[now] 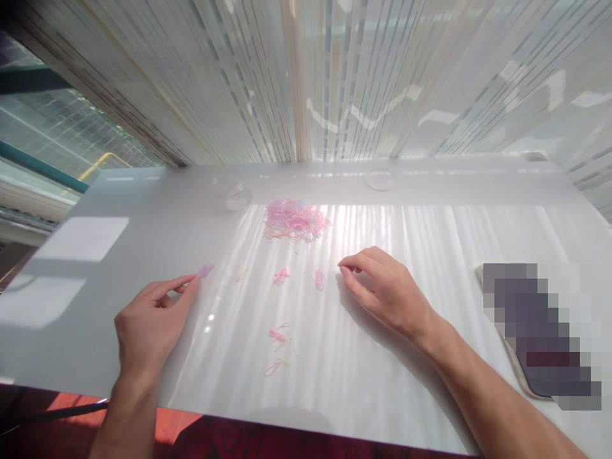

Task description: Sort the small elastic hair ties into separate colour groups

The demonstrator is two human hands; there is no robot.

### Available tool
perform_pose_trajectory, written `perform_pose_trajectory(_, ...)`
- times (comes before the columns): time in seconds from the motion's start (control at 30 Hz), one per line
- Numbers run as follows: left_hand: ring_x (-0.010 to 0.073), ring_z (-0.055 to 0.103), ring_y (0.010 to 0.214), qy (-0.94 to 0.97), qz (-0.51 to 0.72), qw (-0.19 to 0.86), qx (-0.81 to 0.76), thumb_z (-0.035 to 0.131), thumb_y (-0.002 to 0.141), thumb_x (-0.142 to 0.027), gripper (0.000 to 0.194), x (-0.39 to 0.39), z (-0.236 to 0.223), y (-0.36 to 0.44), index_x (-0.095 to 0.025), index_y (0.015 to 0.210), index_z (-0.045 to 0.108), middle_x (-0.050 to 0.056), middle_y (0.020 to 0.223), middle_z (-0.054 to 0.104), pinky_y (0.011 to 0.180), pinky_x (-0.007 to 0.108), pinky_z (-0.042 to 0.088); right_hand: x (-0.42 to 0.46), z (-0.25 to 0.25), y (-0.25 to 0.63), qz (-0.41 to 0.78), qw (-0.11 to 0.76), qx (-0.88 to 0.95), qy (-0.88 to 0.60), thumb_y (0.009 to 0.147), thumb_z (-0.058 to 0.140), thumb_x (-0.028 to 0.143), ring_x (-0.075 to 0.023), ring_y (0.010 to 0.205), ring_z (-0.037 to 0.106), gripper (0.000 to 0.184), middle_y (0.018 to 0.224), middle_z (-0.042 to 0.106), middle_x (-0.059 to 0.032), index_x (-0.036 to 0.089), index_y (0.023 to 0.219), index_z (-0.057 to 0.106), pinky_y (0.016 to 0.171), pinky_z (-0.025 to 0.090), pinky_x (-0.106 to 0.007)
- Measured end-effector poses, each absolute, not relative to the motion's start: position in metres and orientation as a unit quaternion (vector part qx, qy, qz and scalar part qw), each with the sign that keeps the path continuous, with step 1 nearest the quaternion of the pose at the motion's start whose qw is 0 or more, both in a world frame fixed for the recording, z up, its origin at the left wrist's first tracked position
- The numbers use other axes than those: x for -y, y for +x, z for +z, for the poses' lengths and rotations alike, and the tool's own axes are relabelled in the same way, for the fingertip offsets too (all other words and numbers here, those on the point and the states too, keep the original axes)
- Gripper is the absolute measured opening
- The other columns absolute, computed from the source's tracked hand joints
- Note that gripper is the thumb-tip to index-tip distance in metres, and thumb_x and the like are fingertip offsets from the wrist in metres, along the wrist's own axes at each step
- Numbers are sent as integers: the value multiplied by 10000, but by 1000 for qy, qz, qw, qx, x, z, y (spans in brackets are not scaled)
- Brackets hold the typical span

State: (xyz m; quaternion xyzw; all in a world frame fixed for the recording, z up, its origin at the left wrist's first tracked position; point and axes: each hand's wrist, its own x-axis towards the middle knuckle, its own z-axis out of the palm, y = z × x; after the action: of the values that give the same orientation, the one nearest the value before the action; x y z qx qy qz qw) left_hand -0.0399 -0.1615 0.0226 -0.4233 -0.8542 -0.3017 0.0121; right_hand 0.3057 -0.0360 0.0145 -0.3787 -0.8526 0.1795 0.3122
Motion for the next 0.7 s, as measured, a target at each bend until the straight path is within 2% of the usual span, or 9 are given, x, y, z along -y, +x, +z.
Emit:
perform_pose_trajectory(0.17, 127, 498, 559, -425, -295, 1, 856, 718, 868, -379, 175, 157, 22, -43, -247, 887, 832, -2, 817, 704, 662, 298, 476, 35, 16, 305, 167, 316, 851, -384, 997, 602, 201, -183, 727, 687, 106, 856, 733, -39, 229, 990, 704, 623, 549, -325)
perform_pose_trajectory(0.5, 132, 515, 559, -415, -284, -5, 865, 726, 842, -366, 178, 159, 23, -43, -266, 934, 840, -8, 809, 696, 659, 300, 474, 33, 18, 306, 158, 314, 854, -383, 999, 609, 212, -194, 716, 687, 104, 854, 743, -48, 239, 1003, 709, 603, 558, -329)
perform_pose_trajectory(0.7, 102, 460, 509, -488, -304, 7, 818, 672, 892, -326, 182, 168, 26, -32, -246, 965, 819, -13, 815, 683, 616, 273, 464, 35, 17, 306, 154, 319, 855, -378, 992, 608, 197, -197, 722, 694, 116, 862, 747, -45, 242, 999, 714, 610, 561, -333)
